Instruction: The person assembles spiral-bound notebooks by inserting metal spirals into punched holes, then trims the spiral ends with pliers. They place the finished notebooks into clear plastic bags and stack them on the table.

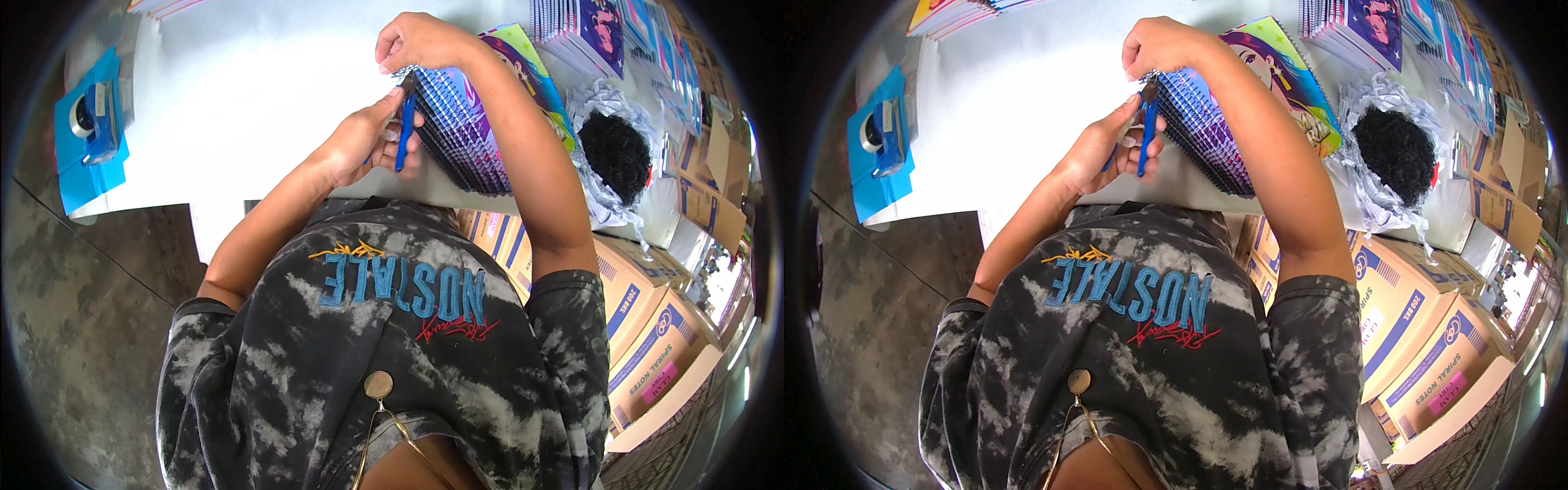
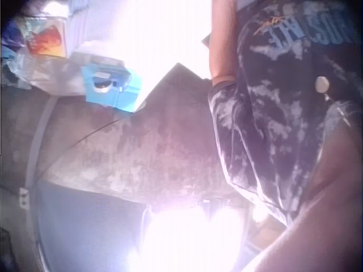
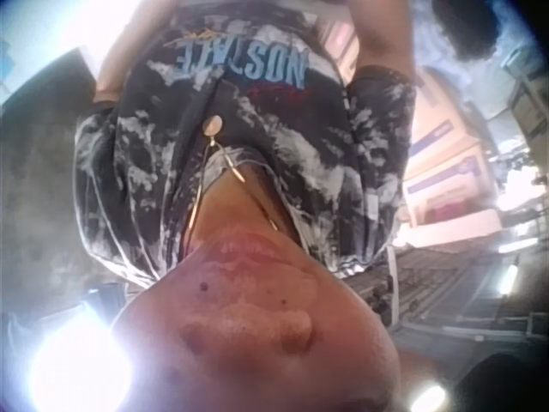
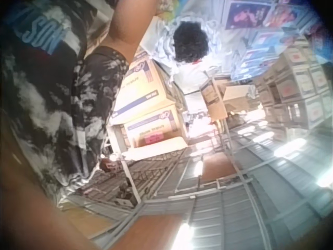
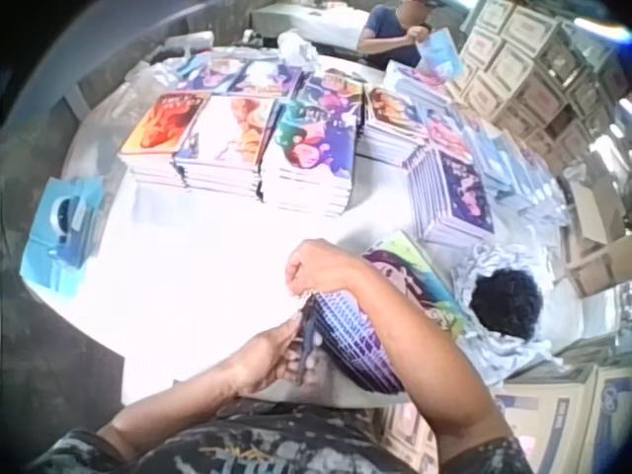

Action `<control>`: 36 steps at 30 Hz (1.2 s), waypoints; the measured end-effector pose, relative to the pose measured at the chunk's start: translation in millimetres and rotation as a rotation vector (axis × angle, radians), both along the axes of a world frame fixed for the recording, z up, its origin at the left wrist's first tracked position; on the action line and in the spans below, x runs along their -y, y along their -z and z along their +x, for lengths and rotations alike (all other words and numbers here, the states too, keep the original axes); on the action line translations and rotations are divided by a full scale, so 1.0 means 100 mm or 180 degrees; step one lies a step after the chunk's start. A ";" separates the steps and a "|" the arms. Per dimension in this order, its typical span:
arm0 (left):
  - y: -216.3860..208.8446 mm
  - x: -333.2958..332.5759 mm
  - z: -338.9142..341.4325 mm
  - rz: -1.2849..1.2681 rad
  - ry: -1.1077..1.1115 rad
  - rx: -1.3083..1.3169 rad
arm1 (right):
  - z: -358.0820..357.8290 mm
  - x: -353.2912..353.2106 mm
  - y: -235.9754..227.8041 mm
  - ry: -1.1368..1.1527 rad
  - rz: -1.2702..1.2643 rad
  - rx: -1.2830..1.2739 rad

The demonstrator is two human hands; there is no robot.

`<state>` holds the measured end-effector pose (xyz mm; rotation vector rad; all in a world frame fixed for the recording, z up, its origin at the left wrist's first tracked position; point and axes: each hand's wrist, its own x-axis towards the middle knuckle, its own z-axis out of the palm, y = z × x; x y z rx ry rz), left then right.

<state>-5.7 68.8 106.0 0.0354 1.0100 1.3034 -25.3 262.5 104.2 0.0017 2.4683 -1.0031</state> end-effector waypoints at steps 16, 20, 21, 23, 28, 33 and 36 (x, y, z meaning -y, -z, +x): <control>-0.05 0.00 -0.02 0.0122 0.0188 -0.0003 | 0.01 -0.01 -0.05 0.0112 -0.0202 0.0079; -0.02 -0.05 -0.02 0.0154 0.0102 0.0105 | 0.00 -0.04 -0.02 0.0091 -0.0236 0.0089; -0.02 -0.05 -0.02 0.0108 0.0154 -0.0021 | 0.01 -0.05 -0.02 0.0085 -0.0247 0.0087; -0.01 -0.04 -0.04 0.0025 0.0264 -0.0279 | 0.02 -0.06 -0.01 0.0152 -0.0438 0.0061; -0.23 -0.07 0.10 -0.0031 0.0171 -0.0350 | 0.04 -0.07 0.02 0.0345 -0.0668 0.0122; -0.15 -0.19 0.06 0.0086 -0.0045 -0.0041 | 0.06 -0.07 -0.04 0.0362 -0.0621 0.0124; -0.10 -0.12 0.03 0.0200 0.0129 -0.0030 | 0.07 -0.09 -0.01 0.0273 -0.0583 -0.0016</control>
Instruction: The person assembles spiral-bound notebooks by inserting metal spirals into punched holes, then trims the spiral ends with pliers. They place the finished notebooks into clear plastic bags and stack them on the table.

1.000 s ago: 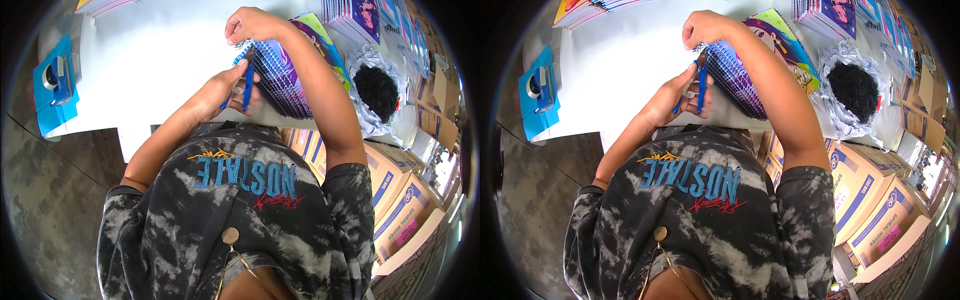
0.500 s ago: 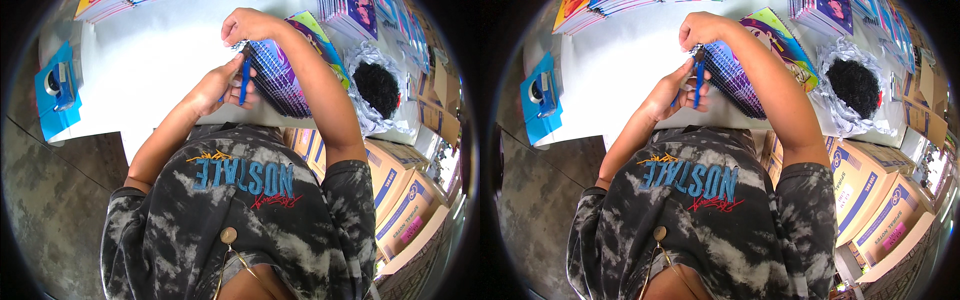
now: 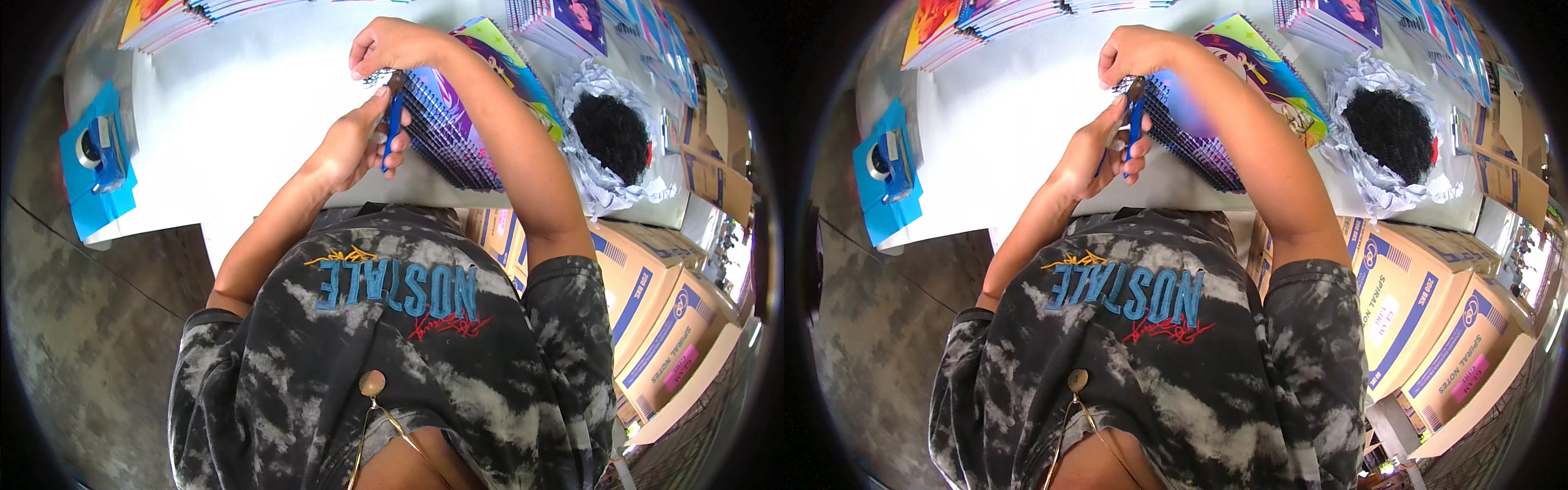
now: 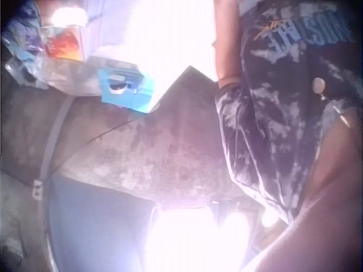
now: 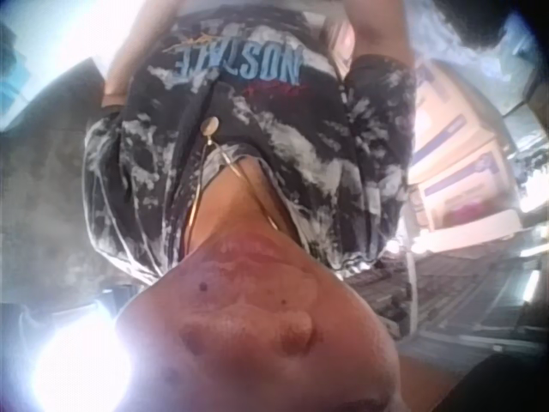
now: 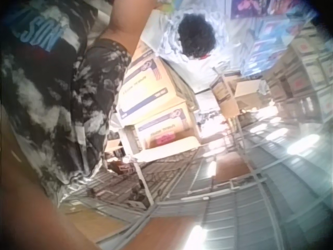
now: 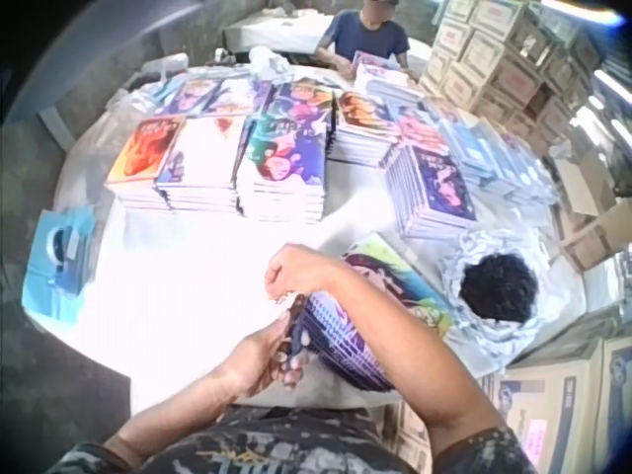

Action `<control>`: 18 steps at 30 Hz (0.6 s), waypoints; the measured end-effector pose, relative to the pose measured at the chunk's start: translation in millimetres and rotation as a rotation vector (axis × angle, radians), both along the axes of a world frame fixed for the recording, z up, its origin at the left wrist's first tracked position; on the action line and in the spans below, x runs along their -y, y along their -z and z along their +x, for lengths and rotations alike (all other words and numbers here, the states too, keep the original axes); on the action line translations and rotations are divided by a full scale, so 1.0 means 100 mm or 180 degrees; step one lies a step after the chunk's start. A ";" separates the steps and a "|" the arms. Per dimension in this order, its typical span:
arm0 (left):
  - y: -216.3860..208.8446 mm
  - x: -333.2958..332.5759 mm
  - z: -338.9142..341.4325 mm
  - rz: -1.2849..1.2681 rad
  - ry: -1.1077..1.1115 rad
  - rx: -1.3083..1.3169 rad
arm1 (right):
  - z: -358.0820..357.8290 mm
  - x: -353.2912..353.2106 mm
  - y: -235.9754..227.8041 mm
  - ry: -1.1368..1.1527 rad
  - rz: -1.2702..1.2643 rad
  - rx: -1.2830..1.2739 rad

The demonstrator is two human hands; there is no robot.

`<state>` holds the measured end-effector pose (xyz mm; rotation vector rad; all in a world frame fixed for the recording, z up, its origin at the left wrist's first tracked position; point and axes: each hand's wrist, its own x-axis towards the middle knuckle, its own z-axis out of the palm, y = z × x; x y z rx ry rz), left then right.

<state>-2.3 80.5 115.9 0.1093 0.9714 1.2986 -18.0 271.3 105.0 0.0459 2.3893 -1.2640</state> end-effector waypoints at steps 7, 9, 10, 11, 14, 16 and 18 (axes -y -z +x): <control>0.03 0.21 0.10 -0.0101 -0.0188 -0.0324 | 0.36 -0.05 -0.30 0.2044 -0.2382 -0.1531; 0.14 0.30 0.11 -0.0209 -0.0288 -0.0296 | 0.67 -0.53 -0.18 0.3205 -0.3547 -0.1854; 0.20 0.36 0.10 -0.0281 -0.0409 -0.0284 | 0.89 -0.78 -0.20 0.3486 -0.4569 -0.2049; 0.18 0.36 0.09 -0.0344 -0.0387 -0.0320 | 1.31 -1.13 -0.19 0.2849 -0.5232 -0.2282; 0.20 0.43 0.08 -0.0449 -0.0421 -0.0348 | 2.13 -1.59 -0.39 0.5200 -0.5490 -0.2398; 0.19 0.42 0.08 -0.0393 -0.0385 -0.0352 | 2.64 -2.01 -0.31 0.6128 -0.4917 -0.3407; 0.18 0.38 0.10 -0.0377 -0.0374 -0.0416 | 2.87 -2.04 -0.47 0.7001 -0.3156 -0.3474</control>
